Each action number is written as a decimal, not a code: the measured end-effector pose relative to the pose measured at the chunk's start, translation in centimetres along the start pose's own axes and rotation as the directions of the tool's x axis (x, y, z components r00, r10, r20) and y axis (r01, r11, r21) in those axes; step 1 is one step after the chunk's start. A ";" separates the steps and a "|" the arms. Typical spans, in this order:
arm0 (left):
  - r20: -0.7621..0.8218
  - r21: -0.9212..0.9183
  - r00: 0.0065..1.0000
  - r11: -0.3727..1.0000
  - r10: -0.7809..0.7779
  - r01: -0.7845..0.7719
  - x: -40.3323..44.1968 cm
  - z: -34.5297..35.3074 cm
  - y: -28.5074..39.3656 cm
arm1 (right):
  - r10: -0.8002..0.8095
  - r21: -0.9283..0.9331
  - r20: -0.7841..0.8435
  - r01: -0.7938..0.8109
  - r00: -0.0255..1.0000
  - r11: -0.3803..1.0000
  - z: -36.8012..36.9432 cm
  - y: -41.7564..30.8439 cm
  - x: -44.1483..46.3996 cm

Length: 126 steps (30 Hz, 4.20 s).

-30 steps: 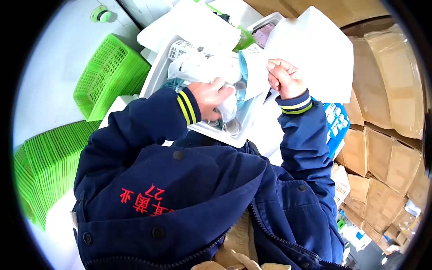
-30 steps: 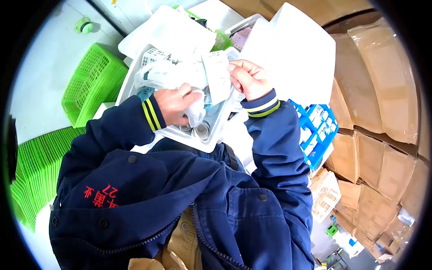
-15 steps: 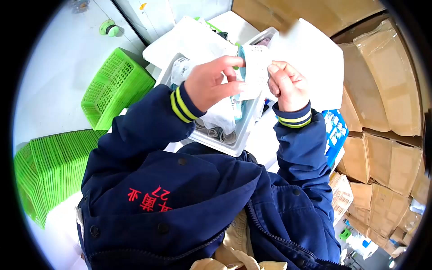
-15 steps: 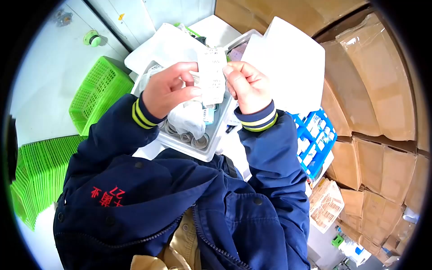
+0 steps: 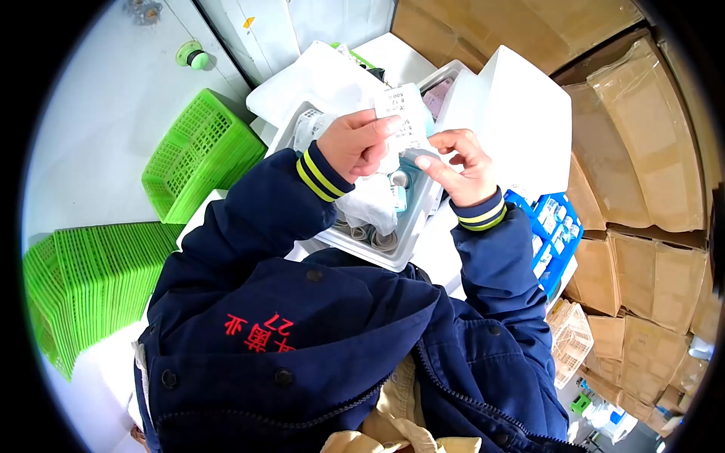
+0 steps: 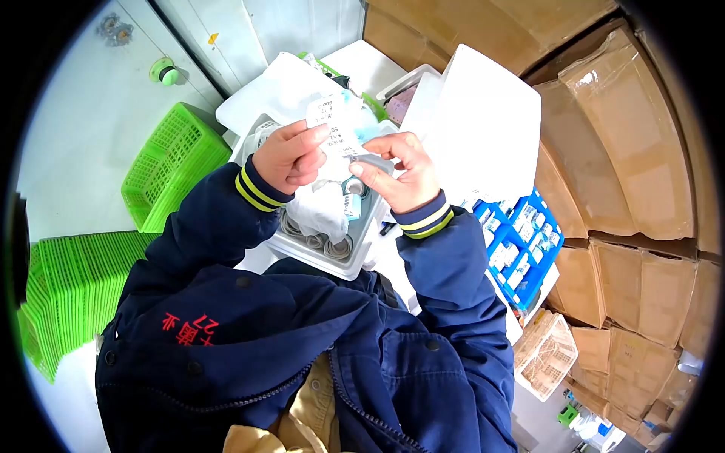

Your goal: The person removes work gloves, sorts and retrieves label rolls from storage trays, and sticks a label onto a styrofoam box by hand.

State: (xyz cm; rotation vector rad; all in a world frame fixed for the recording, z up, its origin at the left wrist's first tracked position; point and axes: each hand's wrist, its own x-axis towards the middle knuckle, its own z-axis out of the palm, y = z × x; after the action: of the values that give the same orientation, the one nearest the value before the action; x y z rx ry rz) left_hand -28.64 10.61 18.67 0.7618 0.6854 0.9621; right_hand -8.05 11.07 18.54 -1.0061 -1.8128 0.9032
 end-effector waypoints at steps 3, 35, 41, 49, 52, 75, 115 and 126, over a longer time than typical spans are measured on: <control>0.020 -0.081 0.999 0.996 -0.048 0.049 -0.1 0.1 0.2 | -0.124 -0.029 0.004 0.124 0.992 0.992 0.2 1.4 -0.1; 0.256 0.021 0.943 0.977 -0.211 0.213 -7.3 -2.2 3.6 | 0.111 -0.492 0.063 -0.066 0.992 0.868 -2.2 4.0 -3.5; 0.041 0.461 0.915 0.820 -0.401 0.338 -7.0 -1.7 2.9 | 0.029 -0.120 -0.156 -0.049 0.987 0.992 -1.2 -0.3 -1.9; -0.050 0.606 0.989 0.783 -0.141 0.142 -2.6 -0.2 -0.3 | -0.503 -0.320 -0.081 0.455 0.860 0.831 -0.1 -7.4 -0.4; -0.006 0.450 0.997 0.891 0.078 -0.067 -0.1 -0.1 -1.8 | -0.679 -0.159 0.219 0.713 0.700 0.683 1.9 -7.4 -1.0; 0.080 0.505 0.961 0.820 0.265 -0.269 -0.2 1.8 -0.4 | 0.146 0.327 -0.160 -0.087 0.976 0.941 1.4 -0.3 -1.4; 0.093 0.157 0.966 0.962 -0.241 0.225 -1.4 2.1 -0.1 | -0.102 -0.217 -0.301 0.036 0.948 0.976 0.8 0.2 -2.0; 0.163 0.380 0.986 0.925 -0.046 -0.020 -2.1 1.2 -1.2 | 0.118 0.058 -0.335 -0.105 0.935 0.993 1.0 0.1 -1.8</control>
State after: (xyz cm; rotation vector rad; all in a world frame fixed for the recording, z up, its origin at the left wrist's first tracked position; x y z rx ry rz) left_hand -28.02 7.99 18.72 1.1675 0.7365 0.7473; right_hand -8.34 9.36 17.51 -1.1706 -1.4564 0.7751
